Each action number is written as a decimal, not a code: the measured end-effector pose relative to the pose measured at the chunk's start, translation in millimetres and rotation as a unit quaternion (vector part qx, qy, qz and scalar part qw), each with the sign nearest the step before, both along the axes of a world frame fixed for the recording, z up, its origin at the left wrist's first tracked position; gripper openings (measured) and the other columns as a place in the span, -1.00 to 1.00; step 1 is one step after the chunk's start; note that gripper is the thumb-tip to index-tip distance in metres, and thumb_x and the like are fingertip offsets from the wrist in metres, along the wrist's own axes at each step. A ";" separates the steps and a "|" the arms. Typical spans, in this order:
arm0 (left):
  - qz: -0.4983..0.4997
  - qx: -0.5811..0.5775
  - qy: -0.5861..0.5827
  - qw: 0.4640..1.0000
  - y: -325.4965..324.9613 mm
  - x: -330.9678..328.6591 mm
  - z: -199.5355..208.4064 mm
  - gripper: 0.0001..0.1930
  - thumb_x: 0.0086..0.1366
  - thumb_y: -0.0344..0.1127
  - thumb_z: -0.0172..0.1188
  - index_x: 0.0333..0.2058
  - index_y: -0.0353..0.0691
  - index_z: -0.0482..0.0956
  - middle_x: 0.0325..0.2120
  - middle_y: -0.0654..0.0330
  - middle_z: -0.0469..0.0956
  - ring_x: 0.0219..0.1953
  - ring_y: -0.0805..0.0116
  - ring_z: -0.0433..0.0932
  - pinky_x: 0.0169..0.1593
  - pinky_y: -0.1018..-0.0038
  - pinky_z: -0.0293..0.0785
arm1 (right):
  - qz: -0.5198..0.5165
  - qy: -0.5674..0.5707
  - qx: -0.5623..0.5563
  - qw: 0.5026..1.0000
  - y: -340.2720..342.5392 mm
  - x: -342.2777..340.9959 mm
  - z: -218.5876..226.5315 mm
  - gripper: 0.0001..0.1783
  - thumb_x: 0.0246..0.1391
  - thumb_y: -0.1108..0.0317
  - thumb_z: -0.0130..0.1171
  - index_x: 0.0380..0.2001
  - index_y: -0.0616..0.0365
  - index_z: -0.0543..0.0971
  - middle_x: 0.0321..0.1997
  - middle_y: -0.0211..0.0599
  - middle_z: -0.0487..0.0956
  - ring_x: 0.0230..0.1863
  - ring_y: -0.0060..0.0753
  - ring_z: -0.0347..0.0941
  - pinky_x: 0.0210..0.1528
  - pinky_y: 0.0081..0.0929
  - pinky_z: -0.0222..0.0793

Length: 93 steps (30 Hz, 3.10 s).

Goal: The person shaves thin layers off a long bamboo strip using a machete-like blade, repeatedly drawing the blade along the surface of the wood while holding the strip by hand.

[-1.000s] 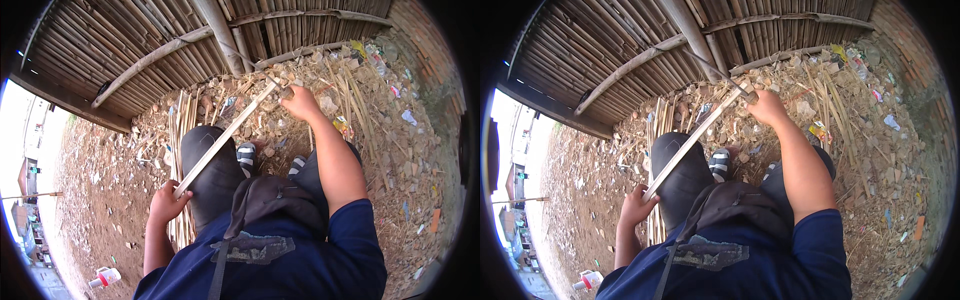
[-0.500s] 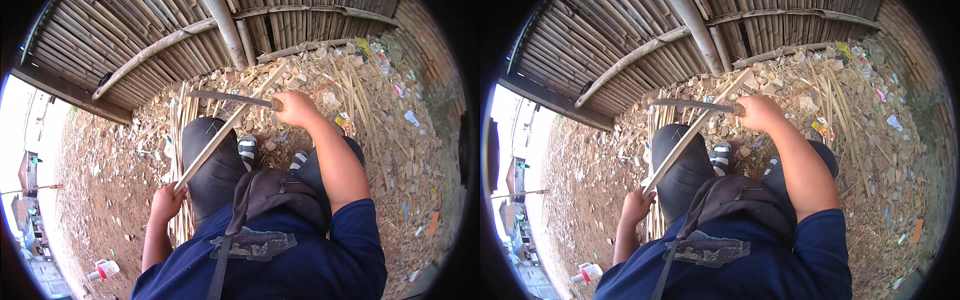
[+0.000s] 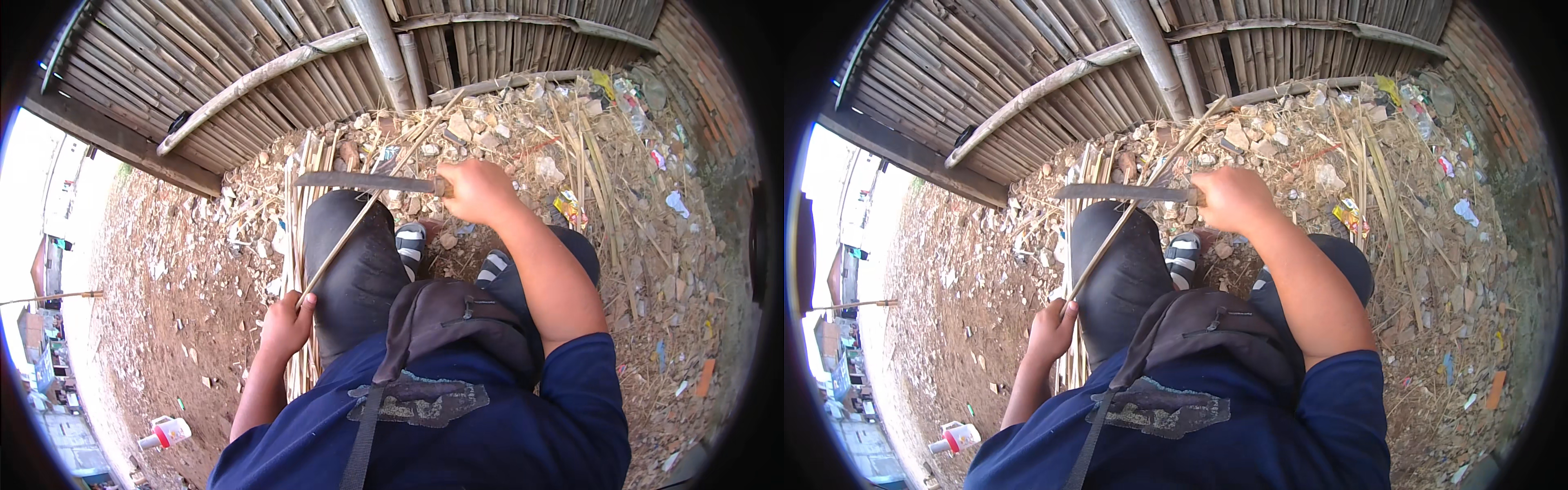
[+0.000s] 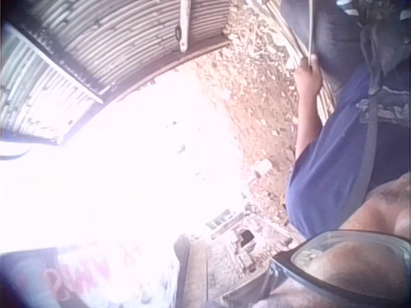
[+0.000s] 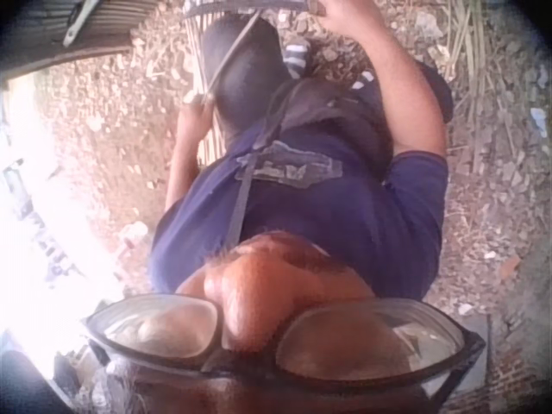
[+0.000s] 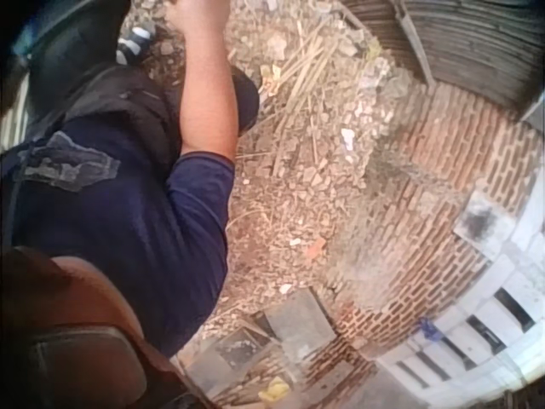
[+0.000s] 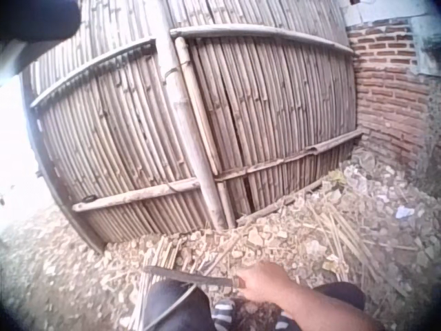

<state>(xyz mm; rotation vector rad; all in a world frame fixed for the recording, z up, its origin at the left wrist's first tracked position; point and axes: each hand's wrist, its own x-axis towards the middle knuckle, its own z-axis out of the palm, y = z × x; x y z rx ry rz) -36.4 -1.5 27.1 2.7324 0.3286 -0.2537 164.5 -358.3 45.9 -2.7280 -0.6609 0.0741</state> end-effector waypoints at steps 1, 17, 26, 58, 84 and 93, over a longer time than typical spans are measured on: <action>-0.002 0.000 0.001 1.000 1.5 -0.5 -4.9 -0.50 0.47 0.10 0.06 -0.35 -0.33 0.54 -0.58 -0.19 0.57 -0.39 -0.30 0.60 -0.30 -0.06 0.47 | 0.004 -0.027 0.016 1.000 1.5 -0.8 -6.6 -0.82 0.00 0.27 0.26 -0.28 -0.02 0.63 -0.34 -0.16 0.68 -0.23 0.03 0.64 -0.18 -0.04 0.55; -0.021 0.086 -0.117 0.989 -4.0 -8.9 -37.2 -0.56 0.50 0.02 0.02 -0.42 -0.25 0.44 -0.61 -0.19 0.55 -0.53 -0.30 0.57 -0.46 -0.08 0.44 | -0.019 0.164 0.035 0.986 8.4 19.1 -15.7 -0.83 0.00 0.30 0.24 -0.28 0.00 0.66 -0.35 -0.11 0.67 -0.23 -0.02 0.64 -0.12 -0.07 0.54; -0.021 0.103 -0.109 0.988 -11.6 -5.3 -25.0 -0.59 0.47 -0.01 0.09 -0.41 -0.26 0.43 -0.58 -0.18 0.56 -0.53 -0.28 0.58 -0.46 -0.07 0.46 | -0.045 0.136 0.043 0.989 15.9 9.4 -14.4 -0.82 0.05 0.26 0.22 -0.27 -0.01 0.66 -0.32 -0.12 0.68 -0.19 0.02 0.63 -0.12 -0.06 0.52; -0.039 0.119 -0.082 0.989 -9.1 2.1 -19.7 -0.59 0.48 0.02 0.06 -0.34 -0.25 0.42 -0.55 -0.19 0.58 -0.48 -0.31 0.59 -0.41 -0.10 0.48 | -0.146 0.152 0.067 0.975 -4.2 34.3 -28.1 -0.78 0.01 0.28 0.26 -0.23 0.03 0.66 -0.26 -0.10 0.69 -0.19 0.06 0.64 -0.09 -0.03 0.54; -0.040 0.080 -0.062 0.994 0.2 8.7 -13.1 -0.58 0.49 0.00 0.04 -0.37 -0.28 0.45 -0.57 -0.23 0.57 -0.43 -0.34 0.59 -0.33 -0.13 0.47 | -0.185 0.154 0.114 0.964 -27.2 41.5 -25.3 -0.76 0.06 0.29 0.21 -0.22 0.12 0.66 -0.30 -0.10 0.68 -0.18 -0.04 0.64 -0.10 -0.15 0.54; -0.046 0.066 -0.072 0.994 9.1 10.3 -27.7 -0.57 0.49 0.02 0.05 -0.38 -0.27 0.45 -0.56 -0.21 0.57 -0.42 -0.35 0.59 -0.34 -0.13 0.47 | -0.241 0.132 0.175 0.945 -29.7 53.4 -37.1 -0.75 0.10 0.24 0.22 -0.18 0.11 0.65 -0.23 -0.11 0.69 -0.16 -0.07 0.66 -0.06 -0.15 0.55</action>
